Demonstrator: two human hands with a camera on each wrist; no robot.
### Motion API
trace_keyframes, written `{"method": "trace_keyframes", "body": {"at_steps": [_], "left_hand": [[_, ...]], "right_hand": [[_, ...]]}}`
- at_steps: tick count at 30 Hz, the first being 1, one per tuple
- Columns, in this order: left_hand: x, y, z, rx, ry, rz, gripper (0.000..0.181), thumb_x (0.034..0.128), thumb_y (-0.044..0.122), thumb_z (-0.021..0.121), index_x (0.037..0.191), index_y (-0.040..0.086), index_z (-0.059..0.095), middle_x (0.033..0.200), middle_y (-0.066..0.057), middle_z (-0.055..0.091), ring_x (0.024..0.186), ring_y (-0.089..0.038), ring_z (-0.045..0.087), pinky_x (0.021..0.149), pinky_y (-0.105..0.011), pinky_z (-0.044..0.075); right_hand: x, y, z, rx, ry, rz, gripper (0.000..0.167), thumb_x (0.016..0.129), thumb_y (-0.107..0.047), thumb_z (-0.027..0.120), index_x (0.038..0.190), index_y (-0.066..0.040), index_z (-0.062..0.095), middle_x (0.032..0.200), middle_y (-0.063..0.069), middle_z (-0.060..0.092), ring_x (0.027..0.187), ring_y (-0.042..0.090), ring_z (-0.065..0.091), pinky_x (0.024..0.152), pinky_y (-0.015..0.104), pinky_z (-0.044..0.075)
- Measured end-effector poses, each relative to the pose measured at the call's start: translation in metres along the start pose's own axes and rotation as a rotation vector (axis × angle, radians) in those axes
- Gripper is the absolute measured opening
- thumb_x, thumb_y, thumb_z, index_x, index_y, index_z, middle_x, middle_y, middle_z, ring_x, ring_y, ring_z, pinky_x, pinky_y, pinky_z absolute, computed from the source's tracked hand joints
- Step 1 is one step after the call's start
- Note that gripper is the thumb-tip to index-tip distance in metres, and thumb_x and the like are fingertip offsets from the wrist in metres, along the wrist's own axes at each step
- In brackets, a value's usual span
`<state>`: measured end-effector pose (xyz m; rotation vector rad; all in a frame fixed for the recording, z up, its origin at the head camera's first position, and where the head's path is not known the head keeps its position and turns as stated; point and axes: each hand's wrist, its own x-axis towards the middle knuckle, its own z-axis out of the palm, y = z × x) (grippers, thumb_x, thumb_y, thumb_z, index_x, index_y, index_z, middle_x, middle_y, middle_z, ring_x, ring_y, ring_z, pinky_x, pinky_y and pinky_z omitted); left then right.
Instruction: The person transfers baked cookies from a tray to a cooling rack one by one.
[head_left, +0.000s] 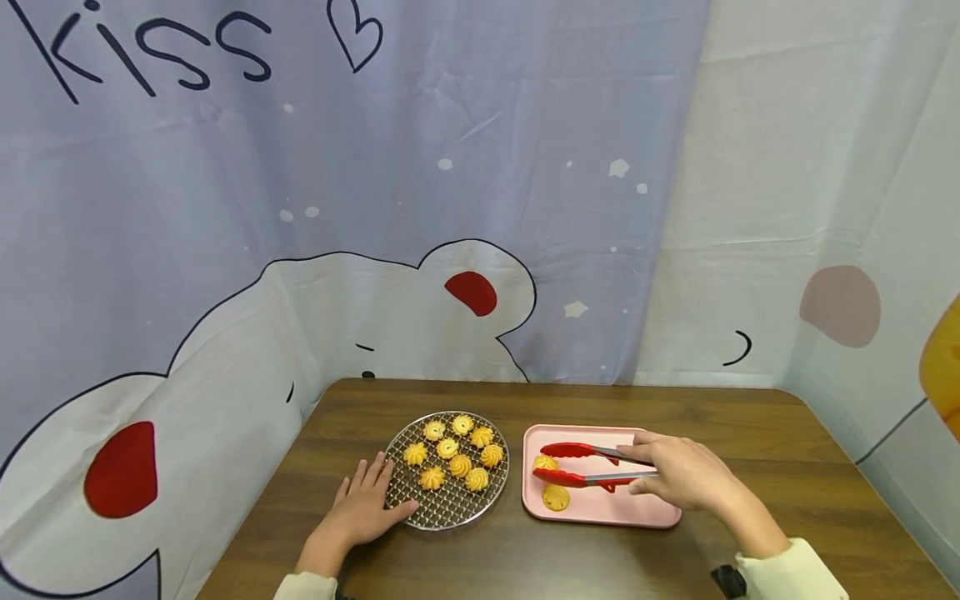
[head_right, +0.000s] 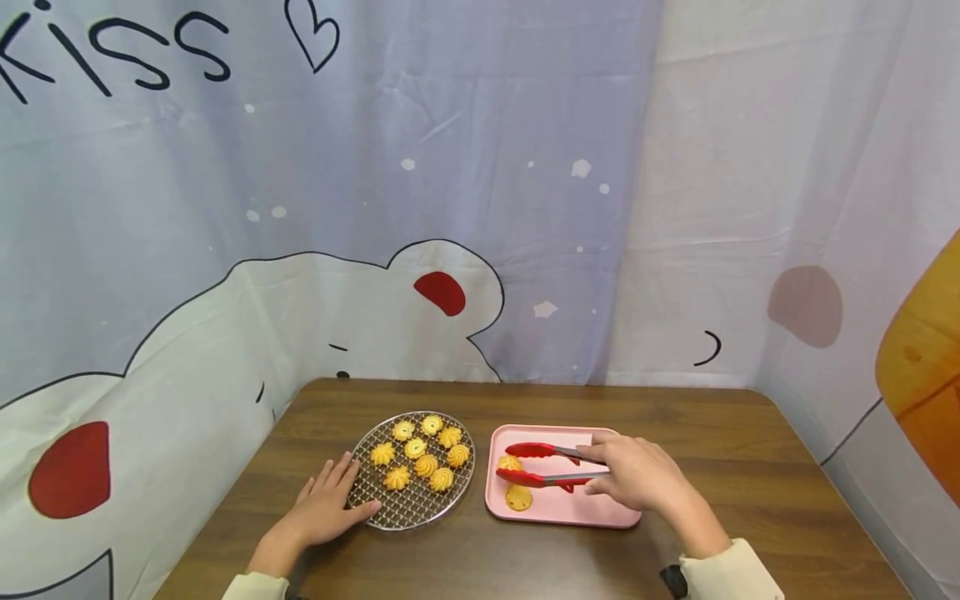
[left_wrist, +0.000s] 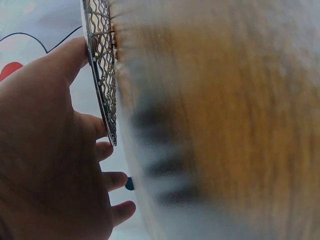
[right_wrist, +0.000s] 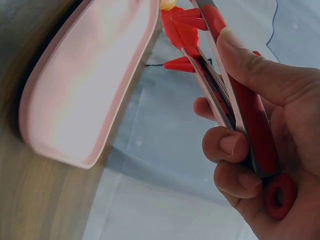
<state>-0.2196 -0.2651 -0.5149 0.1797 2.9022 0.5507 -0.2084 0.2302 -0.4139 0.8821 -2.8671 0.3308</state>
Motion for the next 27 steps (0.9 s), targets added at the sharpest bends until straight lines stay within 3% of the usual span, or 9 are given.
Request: {"method": "trace_keyframes", "body": {"at_steps": [8, 14, 21, 27], "left_hand": [[0.002, -0.008, 0.008, -0.022, 0.028, 0.012, 0.103, 0.0904, 0.073, 0.055, 0.159, 0.001, 0.027, 0.168, -0.02, 0.015, 0.153, -0.049, 0.007, 0.116, -0.073, 0.005], [-0.002, -0.003, 0.002, -0.03, -0.005, 0.0, 0.103, 0.091, 0.072, 0.055, 0.159, 0.0, 0.026, 0.168, -0.022, 0.014, 0.152, -0.05, 0.007, 0.116, -0.073, 0.004], [-0.005, 0.0, -0.001, -0.015, -0.012, -0.018, 0.101, 0.091, 0.07, 0.057, 0.159, 0.002, 0.028, 0.167, -0.021, 0.016, 0.152, -0.051, 0.009, 0.116, -0.073, 0.007], [-0.006, 0.0, -0.001, -0.014, -0.017, -0.023, 0.102, 0.0906, 0.072, 0.056, 0.16, 0.002, 0.027, 0.167, -0.021, 0.015, 0.152, -0.051, 0.009, 0.116, -0.073, 0.007]], "right_hand": [[0.012, -0.015, 0.002, -0.004, 0.015, -0.041, 0.049, 0.078, -0.043, 0.084, 0.121, -0.021, 0.076, 0.108, -0.009, 0.066, 0.081, 0.013, 0.067, 0.06, 0.033, 0.05], [0.023, -0.028, 0.003, 0.001, 0.021, -0.079, 0.048, 0.078, -0.042, 0.085, 0.121, -0.023, 0.076, 0.106, -0.012, 0.067, 0.09, 0.014, 0.067, 0.062, 0.035, 0.052], [0.036, -0.042, 0.006, -0.02, 0.028, -0.137, 0.046, 0.078, -0.037, 0.085, 0.121, -0.022, 0.077, 0.098, -0.014, 0.065, 0.081, 0.006, 0.062, 0.068, 0.033, 0.052], [0.046, -0.055, 0.008, 0.037, 0.005, -0.176, 0.045, 0.08, -0.032, 0.085, 0.121, -0.018, 0.076, 0.098, -0.013, 0.063, 0.078, 0.003, 0.056, 0.065, 0.027, 0.048]]}}
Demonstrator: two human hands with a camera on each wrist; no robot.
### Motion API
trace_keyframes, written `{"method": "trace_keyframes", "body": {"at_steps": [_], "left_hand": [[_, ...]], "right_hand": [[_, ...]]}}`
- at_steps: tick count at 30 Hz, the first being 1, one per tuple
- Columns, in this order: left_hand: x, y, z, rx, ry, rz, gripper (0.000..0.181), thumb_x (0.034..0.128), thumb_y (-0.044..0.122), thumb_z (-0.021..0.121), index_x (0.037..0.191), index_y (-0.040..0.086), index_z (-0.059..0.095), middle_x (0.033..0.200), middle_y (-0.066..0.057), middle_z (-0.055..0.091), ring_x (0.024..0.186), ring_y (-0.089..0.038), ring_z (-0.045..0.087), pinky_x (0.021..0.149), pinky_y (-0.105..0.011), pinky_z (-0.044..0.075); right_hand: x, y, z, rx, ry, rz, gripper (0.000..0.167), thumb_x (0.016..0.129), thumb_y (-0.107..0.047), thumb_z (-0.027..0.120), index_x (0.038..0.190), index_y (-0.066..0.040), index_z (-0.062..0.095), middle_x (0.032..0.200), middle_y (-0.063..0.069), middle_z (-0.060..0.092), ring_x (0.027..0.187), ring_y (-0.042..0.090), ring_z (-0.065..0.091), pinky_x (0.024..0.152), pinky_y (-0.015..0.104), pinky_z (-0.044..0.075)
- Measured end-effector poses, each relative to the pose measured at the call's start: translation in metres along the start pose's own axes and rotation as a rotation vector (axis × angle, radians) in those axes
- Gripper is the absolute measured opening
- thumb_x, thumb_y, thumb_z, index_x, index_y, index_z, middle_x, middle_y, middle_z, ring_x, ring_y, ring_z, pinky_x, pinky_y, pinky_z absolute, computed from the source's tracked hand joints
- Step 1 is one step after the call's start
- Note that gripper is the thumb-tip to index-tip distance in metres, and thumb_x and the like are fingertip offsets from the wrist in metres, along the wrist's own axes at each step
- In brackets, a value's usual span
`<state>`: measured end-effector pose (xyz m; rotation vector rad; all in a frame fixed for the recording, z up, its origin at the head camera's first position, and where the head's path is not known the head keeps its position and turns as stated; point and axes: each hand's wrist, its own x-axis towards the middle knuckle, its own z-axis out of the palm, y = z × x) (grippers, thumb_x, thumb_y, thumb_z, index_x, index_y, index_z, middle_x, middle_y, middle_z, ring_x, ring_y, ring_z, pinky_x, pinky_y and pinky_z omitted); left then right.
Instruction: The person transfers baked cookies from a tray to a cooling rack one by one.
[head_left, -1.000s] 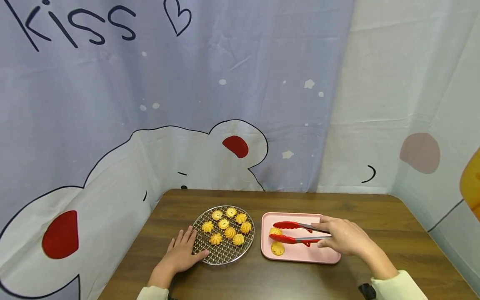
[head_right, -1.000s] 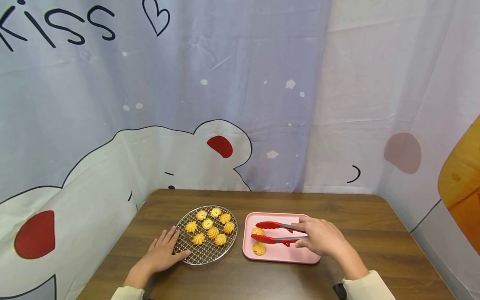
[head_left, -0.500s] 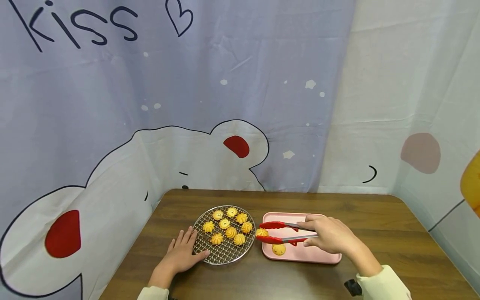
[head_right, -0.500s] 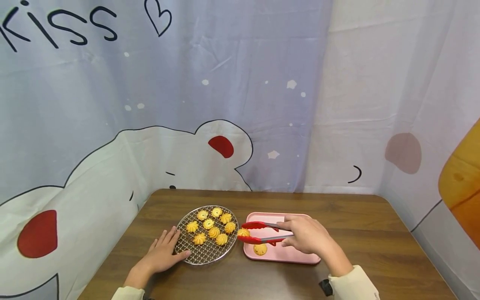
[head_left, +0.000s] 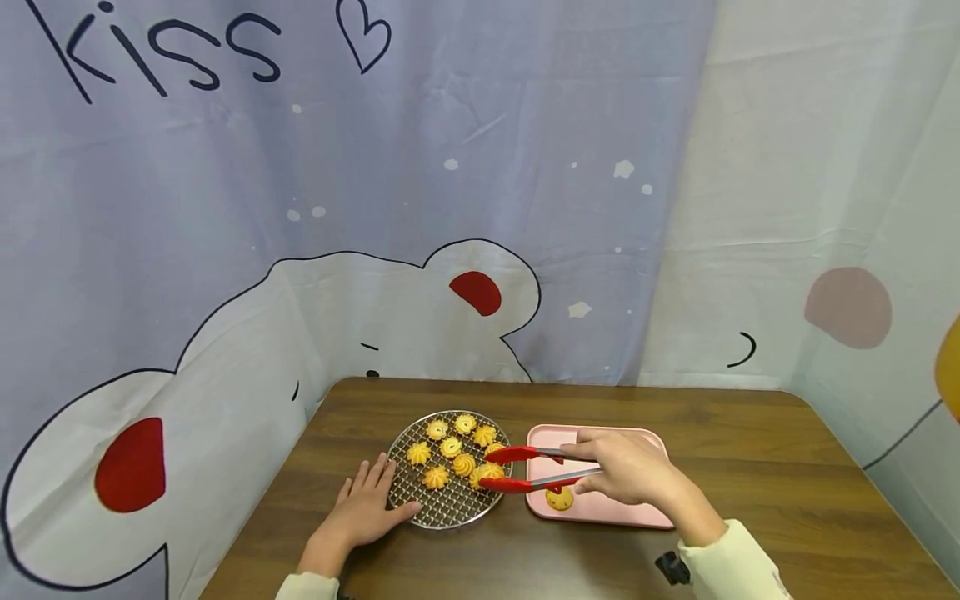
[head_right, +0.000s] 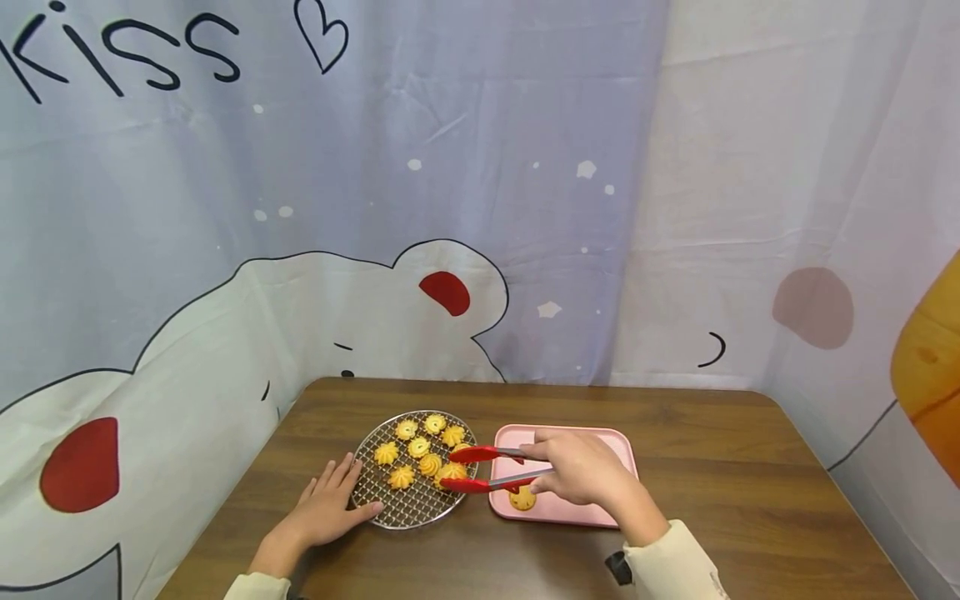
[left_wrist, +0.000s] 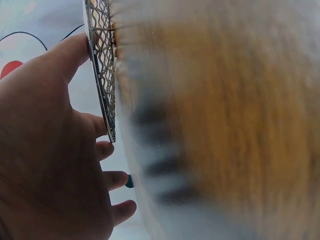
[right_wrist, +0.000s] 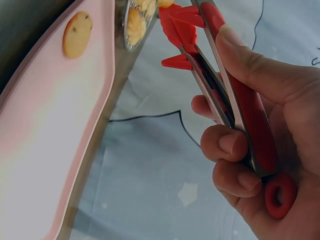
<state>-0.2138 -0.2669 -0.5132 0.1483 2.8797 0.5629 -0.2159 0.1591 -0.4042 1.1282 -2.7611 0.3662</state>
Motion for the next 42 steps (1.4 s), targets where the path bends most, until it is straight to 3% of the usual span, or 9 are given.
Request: {"method": "trace_keyframes", "body": {"at_steps": [8, 18, 29, 42], "left_hand": [[0.0, 0.0, 0.0, -0.007, -0.001, 0.003, 0.102, 0.0902, 0.072, 0.056, 0.16, 0.002, 0.027, 0.167, -0.021, 0.016, 0.152, -0.051, 0.01, 0.116, -0.072, 0.007], [-0.001, 0.0, 0.001, 0.004, 0.005, 0.01, 0.101, 0.0904, 0.071, 0.057, 0.159, 0.003, 0.028, 0.167, -0.021, 0.016, 0.151, -0.051, 0.011, 0.116, -0.072, 0.008], [-0.002, 0.0, -0.002, 0.002, 0.002, 0.016, 0.101, 0.0903, 0.071, 0.057, 0.159, 0.003, 0.028, 0.168, -0.021, 0.015, 0.152, -0.05, 0.01, 0.116, -0.072, 0.007], [-0.005, 0.002, -0.002, 0.006, 0.007, 0.015, 0.1, 0.0909, 0.07, 0.058, 0.159, 0.002, 0.029, 0.167, -0.021, 0.016, 0.151, -0.051, 0.011, 0.116, -0.072, 0.008]], "right_hand": [[0.013, -0.012, 0.007, 0.015, -0.034, 0.002, 0.047, 0.078, -0.035, 0.085, 0.122, -0.021, 0.075, 0.089, -0.015, 0.056, 0.068, 0.001, 0.045, 0.059, 0.022, 0.041], [0.027, -0.024, 0.016, 0.025, -0.072, -0.01, 0.042, 0.076, -0.033, 0.087, 0.117, -0.03, 0.075, 0.083, -0.019, 0.05, 0.06, 0.004, 0.043, 0.056, 0.024, 0.039], [0.035, -0.03, 0.025, 0.03, -0.1, 0.008, 0.049, 0.079, -0.037, 0.086, 0.125, -0.024, 0.074, 0.082, -0.018, 0.05, 0.057, 0.004, 0.04, 0.054, 0.023, 0.037], [0.038, -0.03, 0.034, 0.012, -0.104, 0.009, 0.05, 0.078, -0.037, 0.087, 0.124, -0.023, 0.075, 0.082, -0.018, 0.051, 0.057, 0.005, 0.04, 0.054, 0.023, 0.036]]}}
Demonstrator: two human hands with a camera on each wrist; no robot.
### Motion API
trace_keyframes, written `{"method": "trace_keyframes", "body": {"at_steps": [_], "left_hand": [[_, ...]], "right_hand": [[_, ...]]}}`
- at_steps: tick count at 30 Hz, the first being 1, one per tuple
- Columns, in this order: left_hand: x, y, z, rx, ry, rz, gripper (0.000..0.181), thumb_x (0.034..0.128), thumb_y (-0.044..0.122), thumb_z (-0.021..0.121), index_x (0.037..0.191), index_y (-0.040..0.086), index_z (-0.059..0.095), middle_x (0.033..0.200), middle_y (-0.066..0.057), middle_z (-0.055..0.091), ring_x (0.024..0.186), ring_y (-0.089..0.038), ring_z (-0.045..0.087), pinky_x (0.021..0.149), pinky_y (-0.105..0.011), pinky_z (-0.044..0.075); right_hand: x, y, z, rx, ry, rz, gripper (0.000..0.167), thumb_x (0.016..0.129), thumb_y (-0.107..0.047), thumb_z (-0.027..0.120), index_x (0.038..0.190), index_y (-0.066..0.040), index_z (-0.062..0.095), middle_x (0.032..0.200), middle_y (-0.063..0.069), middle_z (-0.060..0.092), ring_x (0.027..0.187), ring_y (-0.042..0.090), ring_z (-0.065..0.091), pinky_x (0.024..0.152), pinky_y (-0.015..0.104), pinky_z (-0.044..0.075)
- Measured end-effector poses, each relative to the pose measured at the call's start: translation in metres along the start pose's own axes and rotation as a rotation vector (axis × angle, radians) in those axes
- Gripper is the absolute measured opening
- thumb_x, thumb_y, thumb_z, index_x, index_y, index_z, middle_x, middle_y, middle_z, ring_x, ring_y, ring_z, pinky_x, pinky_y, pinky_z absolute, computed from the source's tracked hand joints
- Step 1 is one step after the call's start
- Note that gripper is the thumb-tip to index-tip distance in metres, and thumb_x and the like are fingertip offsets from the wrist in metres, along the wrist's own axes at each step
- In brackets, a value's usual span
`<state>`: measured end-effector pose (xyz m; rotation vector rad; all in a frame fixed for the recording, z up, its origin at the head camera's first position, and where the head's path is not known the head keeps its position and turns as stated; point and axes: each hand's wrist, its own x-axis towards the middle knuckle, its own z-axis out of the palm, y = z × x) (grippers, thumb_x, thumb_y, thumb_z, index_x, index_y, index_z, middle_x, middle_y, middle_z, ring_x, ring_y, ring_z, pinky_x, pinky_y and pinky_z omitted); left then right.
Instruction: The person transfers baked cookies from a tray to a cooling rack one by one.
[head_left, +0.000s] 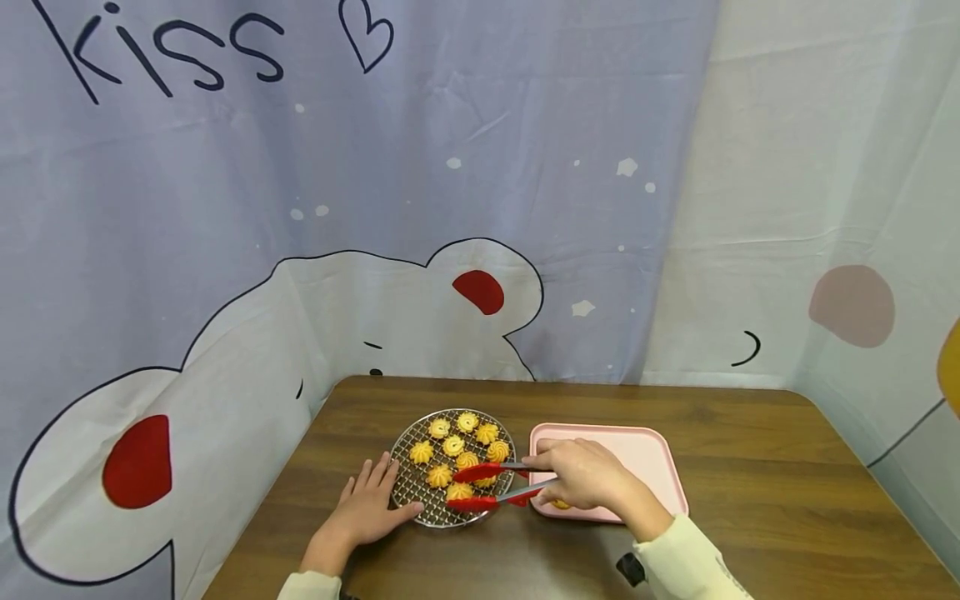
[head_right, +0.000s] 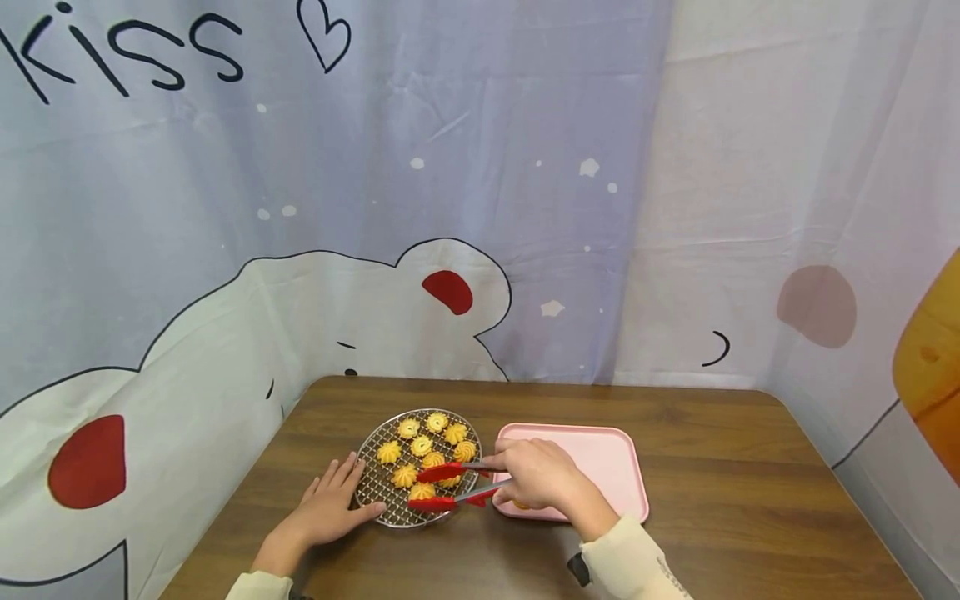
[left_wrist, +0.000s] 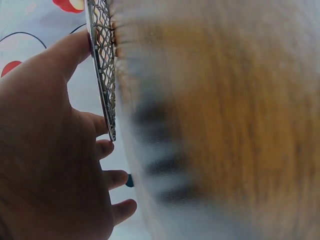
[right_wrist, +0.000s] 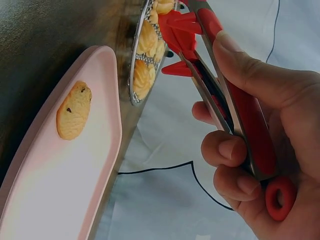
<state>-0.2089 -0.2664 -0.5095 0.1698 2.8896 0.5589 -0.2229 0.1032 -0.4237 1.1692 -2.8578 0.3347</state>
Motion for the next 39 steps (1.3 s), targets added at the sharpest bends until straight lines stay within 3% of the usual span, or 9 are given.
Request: {"method": "trace_keyframes", "body": {"at_steps": [14, 24, 31, 39], "left_hand": [[0.001, -0.002, 0.002, 0.007, 0.01, 0.005, 0.101, 0.0902, 0.071, 0.057, 0.159, 0.002, 0.029, 0.167, -0.02, 0.017, 0.151, -0.051, 0.012, 0.116, -0.072, 0.009], [0.0, -0.001, 0.001, 0.005, 0.007, 0.001, 0.101, 0.0902, 0.07, 0.058, 0.159, 0.002, 0.03, 0.167, -0.02, 0.017, 0.151, -0.05, 0.012, 0.116, -0.072, 0.009], [0.002, -0.002, 0.001, 0.008, 0.001, -0.003, 0.101, 0.0898, 0.071, 0.057, 0.159, 0.003, 0.029, 0.168, -0.02, 0.017, 0.152, -0.05, 0.012, 0.117, -0.072, 0.009], [0.002, -0.003, 0.001, 0.008, -0.013, -0.013, 0.102, 0.0899, 0.072, 0.057, 0.16, 0.003, 0.029, 0.168, -0.019, 0.016, 0.152, -0.049, 0.011, 0.117, -0.071, 0.009]], "right_hand": [[0.001, 0.0, 0.004, -0.001, -0.024, 0.008, 0.05, 0.078, -0.037, 0.087, 0.125, -0.023, 0.075, 0.087, -0.017, 0.056, 0.058, 0.004, 0.043, 0.054, 0.025, 0.039], [-0.002, 0.001, 0.0, 0.041, -0.004, 0.017, 0.049, 0.077, -0.036, 0.087, 0.123, -0.025, 0.075, 0.083, -0.019, 0.05, 0.059, 0.004, 0.043, 0.053, 0.025, 0.037], [-0.013, 0.01, -0.011, 0.067, 0.025, 0.03, 0.045, 0.076, -0.035, 0.088, 0.118, -0.025, 0.076, 0.084, -0.016, 0.053, 0.062, 0.005, 0.044, 0.056, 0.026, 0.04], [-0.034, 0.027, -0.019, 0.076, 0.068, 0.051, 0.05, 0.076, -0.032, 0.088, 0.122, -0.02, 0.075, 0.09, -0.018, 0.056, 0.071, 0.002, 0.051, 0.058, 0.024, 0.042]]}}
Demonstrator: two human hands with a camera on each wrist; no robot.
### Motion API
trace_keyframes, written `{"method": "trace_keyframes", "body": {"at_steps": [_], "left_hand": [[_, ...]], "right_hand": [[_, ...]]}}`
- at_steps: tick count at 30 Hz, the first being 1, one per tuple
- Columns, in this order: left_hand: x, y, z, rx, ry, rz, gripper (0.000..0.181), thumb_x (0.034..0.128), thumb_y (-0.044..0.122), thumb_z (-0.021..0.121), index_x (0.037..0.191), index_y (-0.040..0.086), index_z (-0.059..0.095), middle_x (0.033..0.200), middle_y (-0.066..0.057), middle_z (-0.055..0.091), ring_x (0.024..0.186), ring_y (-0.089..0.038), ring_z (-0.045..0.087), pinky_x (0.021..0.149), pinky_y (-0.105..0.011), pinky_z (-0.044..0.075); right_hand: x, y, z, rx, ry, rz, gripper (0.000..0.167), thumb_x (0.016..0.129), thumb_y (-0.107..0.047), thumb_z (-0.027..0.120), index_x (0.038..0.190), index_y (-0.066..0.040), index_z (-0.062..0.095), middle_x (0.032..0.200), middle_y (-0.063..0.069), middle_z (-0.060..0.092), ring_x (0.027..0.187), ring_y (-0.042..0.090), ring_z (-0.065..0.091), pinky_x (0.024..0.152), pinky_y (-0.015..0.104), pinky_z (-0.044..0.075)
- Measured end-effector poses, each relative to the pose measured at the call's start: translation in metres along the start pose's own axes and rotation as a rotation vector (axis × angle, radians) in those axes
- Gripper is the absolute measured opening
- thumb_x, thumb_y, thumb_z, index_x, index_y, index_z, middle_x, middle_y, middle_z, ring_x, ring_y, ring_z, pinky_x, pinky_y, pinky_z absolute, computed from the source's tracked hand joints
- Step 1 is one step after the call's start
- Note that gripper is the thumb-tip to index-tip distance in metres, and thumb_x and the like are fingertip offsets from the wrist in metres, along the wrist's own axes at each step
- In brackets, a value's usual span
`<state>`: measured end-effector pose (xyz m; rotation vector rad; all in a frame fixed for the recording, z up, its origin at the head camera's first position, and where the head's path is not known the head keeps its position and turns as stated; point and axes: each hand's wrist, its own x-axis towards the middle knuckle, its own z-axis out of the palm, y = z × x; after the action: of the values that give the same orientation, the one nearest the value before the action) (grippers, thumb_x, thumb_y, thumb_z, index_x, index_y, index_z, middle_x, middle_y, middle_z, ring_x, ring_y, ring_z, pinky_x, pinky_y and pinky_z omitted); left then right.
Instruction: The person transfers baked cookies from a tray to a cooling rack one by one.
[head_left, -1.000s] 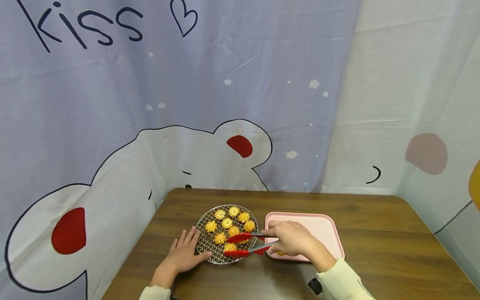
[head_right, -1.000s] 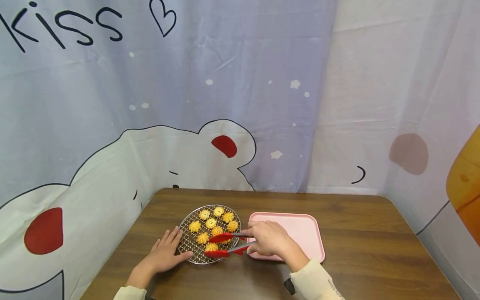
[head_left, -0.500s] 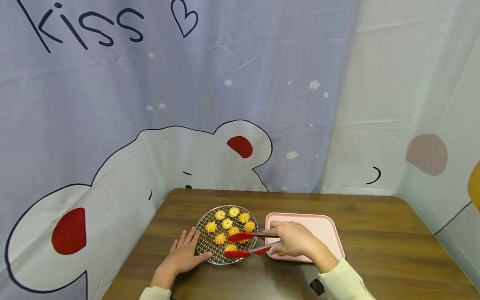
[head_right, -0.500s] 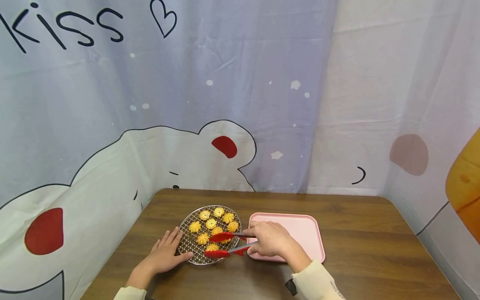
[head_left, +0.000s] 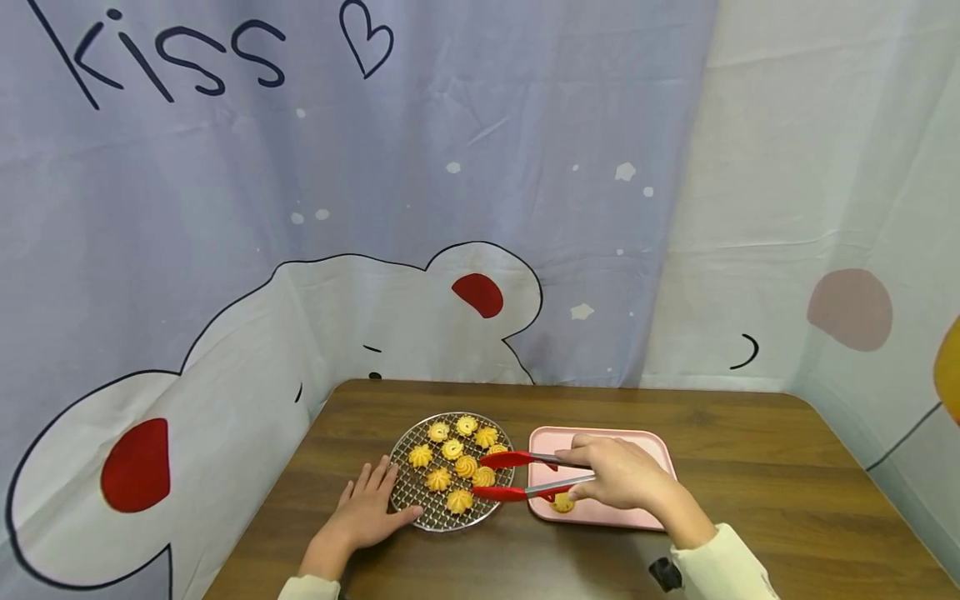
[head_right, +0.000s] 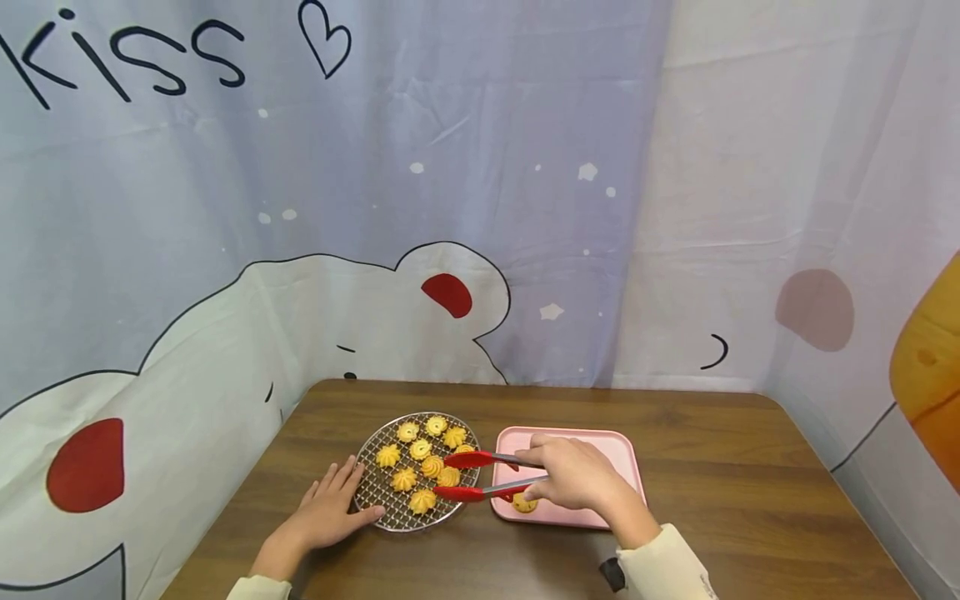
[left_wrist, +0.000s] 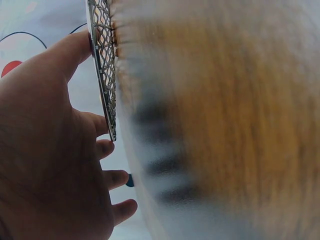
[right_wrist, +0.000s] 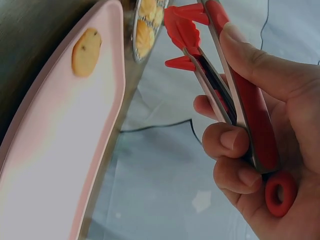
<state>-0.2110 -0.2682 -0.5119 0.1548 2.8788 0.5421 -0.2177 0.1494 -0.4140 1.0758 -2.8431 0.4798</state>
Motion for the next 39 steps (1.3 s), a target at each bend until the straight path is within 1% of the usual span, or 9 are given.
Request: {"method": "trace_keyframes", "body": {"at_steps": [5, 13, 17, 20, 22, 25, 32, 35, 39], "left_hand": [[-0.001, 0.002, -0.001, -0.009, 0.003, 0.004, 0.1, 0.0907, 0.07, 0.058, 0.159, 0.002, 0.029, 0.168, -0.021, 0.016, 0.151, -0.051, 0.011, 0.116, -0.072, 0.008], [-0.001, 0.003, 0.0, -0.019, -0.004, 0.004, 0.101, 0.0906, 0.07, 0.058, 0.159, 0.002, 0.029, 0.168, -0.021, 0.015, 0.151, -0.051, 0.01, 0.116, -0.073, 0.008], [-0.001, 0.002, 0.0, -0.011, 0.004, 0.008, 0.101, 0.0903, 0.07, 0.058, 0.159, 0.001, 0.03, 0.167, -0.022, 0.015, 0.151, -0.052, 0.011, 0.116, -0.073, 0.009], [-0.001, 0.002, 0.0, -0.01, 0.011, 0.013, 0.101, 0.0899, 0.07, 0.059, 0.158, 0.001, 0.03, 0.167, -0.022, 0.016, 0.151, -0.052, 0.012, 0.116, -0.073, 0.009], [-0.001, 0.002, 0.0, -0.012, 0.015, 0.018, 0.102, 0.0895, 0.07, 0.059, 0.158, 0.001, 0.031, 0.167, -0.021, 0.017, 0.15, -0.052, 0.013, 0.116, -0.073, 0.01], [0.0, 0.002, 0.0, -0.011, 0.016, 0.021, 0.102, 0.0893, 0.071, 0.059, 0.158, 0.001, 0.03, 0.167, -0.021, 0.017, 0.15, -0.052, 0.013, 0.116, -0.073, 0.01], [0.001, 0.002, 0.0, -0.012, 0.017, 0.026, 0.102, 0.0896, 0.07, 0.059, 0.158, 0.001, 0.03, 0.167, -0.021, 0.017, 0.15, -0.052, 0.013, 0.116, -0.073, 0.01], [0.0, 0.002, 0.0, -0.01, 0.017, 0.027, 0.101, 0.0897, 0.07, 0.059, 0.158, 0.001, 0.03, 0.167, -0.021, 0.017, 0.15, -0.052, 0.013, 0.116, -0.073, 0.011], [-0.001, 0.002, -0.001, -0.01, 0.012, 0.024, 0.101, 0.0896, 0.07, 0.059, 0.158, 0.001, 0.03, 0.167, -0.021, 0.017, 0.15, -0.052, 0.013, 0.116, -0.073, 0.01]], "right_hand": [[-0.012, 0.01, -0.005, 0.006, 0.038, -0.017, 0.05, 0.075, -0.031, 0.089, 0.121, -0.019, 0.076, 0.094, -0.017, 0.06, 0.075, 0.005, 0.056, 0.061, 0.025, 0.044], [-0.026, 0.023, -0.01, -0.096, 0.09, -0.072, 0.046, 0.074, -0.033, 0.089, 0.116, -0.017, 0.077, 0.089, -0.018, 0.058, 0.079, 0.001, 0.052, 0.071, 0.028, 0.049], [-0.035, 0.029, -0.012, -0.097, 0.08, -0.039, 0.047, 0.076, -0.033, 0.088, 0.119, -0.016, 0.077, 0.092, -0.017, 0.059, 0.089, 0.007, 0.057, 0.076, 0.032, 0.051], [-0.044, 0.033, -0.014, -0.089, 0.058, 0.026, 0.049, 0.077, -0.034, 0.087, 0.122, -0.018, 0.076, 0.097, -0.015, 0.061, 0.096, 0.011, 0.059, 0.072, 0.033, 0.051], [-0.049, 0.035, -0.016, -0.081, 0.045, 0.063, 0.051, 0.077, -0.035, 0.087, 0.124, -0.02, 0.075, 0.101, -0.015, 0.061, 0.094, 0.011, 0.061, 0.067, 0.033, 0.05], [-0.056, 0.04, -0.018, -0.06, 0.036, 0.083, 0.052, 0.077, -0.037, 0.086, 0.125, -0.02, 0.074, 0.1, -0.017, 0.059, 0.083, 0.005, 0.058, 0.061, 0.029, 0.047], [-0.068, 0.048, -0.018, -0.051, 0.036, 0.075, 0.05, 0.078, -0.037, 0.086, 0.122, -0.018, 0.075, 0.092, -0.022, 0.054, 0.071, -0.001, 0.051, 0.059, 0.026, 0.043], [-0.072, 0.051, -0.016, -0.047, 0.024, 0.083, 0.049, 0.078, -0.038, 0.086, 0.122, -0.019, 0.075, 0.09, -0.023, 0.053, 0.069, -0.003, 0.046, 0.058, 0.025, 0.04], [-0.076, 0.052, -0.013, -0.044, 0.01, 0.092, 0.05, 0.078, -0.04, 0.085, 0.122, -0.02, 0.075, 0.091, -0.024, 0.053, 0.07, -0.003, 0.047, 0.058, 0.025, 0.04]]}}
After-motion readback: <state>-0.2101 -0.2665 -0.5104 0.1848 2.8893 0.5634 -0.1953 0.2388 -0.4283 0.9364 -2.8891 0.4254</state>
